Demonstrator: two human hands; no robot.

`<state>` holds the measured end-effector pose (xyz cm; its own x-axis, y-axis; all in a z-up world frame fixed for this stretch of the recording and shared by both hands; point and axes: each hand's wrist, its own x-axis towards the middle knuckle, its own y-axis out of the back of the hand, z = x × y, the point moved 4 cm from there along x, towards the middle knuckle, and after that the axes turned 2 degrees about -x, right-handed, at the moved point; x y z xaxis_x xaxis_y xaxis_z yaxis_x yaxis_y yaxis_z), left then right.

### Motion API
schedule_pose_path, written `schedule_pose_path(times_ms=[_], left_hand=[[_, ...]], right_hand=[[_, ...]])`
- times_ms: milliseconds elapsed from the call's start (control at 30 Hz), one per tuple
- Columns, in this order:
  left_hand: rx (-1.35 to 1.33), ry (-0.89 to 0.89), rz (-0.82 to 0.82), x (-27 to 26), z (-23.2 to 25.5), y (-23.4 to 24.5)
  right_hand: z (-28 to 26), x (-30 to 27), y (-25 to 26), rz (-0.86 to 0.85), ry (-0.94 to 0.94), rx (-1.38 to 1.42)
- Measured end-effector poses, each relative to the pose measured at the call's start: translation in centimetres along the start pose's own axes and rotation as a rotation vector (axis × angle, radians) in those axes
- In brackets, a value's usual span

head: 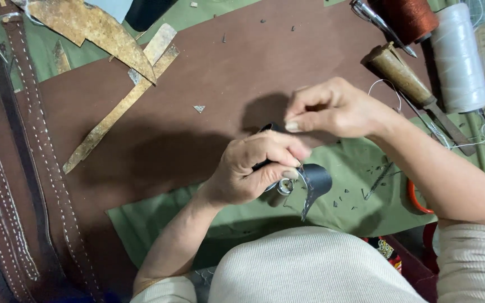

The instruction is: Hand-sewing a black leather strap by piercing holes with an awl and pulling thread through.

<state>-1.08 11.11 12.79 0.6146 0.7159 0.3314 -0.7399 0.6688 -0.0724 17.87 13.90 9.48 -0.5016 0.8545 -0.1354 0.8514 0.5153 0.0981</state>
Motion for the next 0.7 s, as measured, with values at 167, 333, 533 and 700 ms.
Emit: schedule_pose_path(times_ms=[167,333,533,700], left_hand=[[0.054,-0.012,0.236,-0.3,-1.1,1.0],[0.214,0.104,0.550,-0.8,-3.7,3.1],[0.289,0.189,0.596,-0.5,-3.9,3.0],[0.250,0.252,0.658,-1.3,-6.0,3.6]], right_hand=[[1.3,0.3,1.3,0.398,0.159,-0.661],[-6.8,-7.2,-4.3,0.525,0.288,-0.184],[-2.0,-4.5,-7.1,0.723,0.389,-0.511],[4.0,-3.0,-7.7,0.497,0.087,0.126]])
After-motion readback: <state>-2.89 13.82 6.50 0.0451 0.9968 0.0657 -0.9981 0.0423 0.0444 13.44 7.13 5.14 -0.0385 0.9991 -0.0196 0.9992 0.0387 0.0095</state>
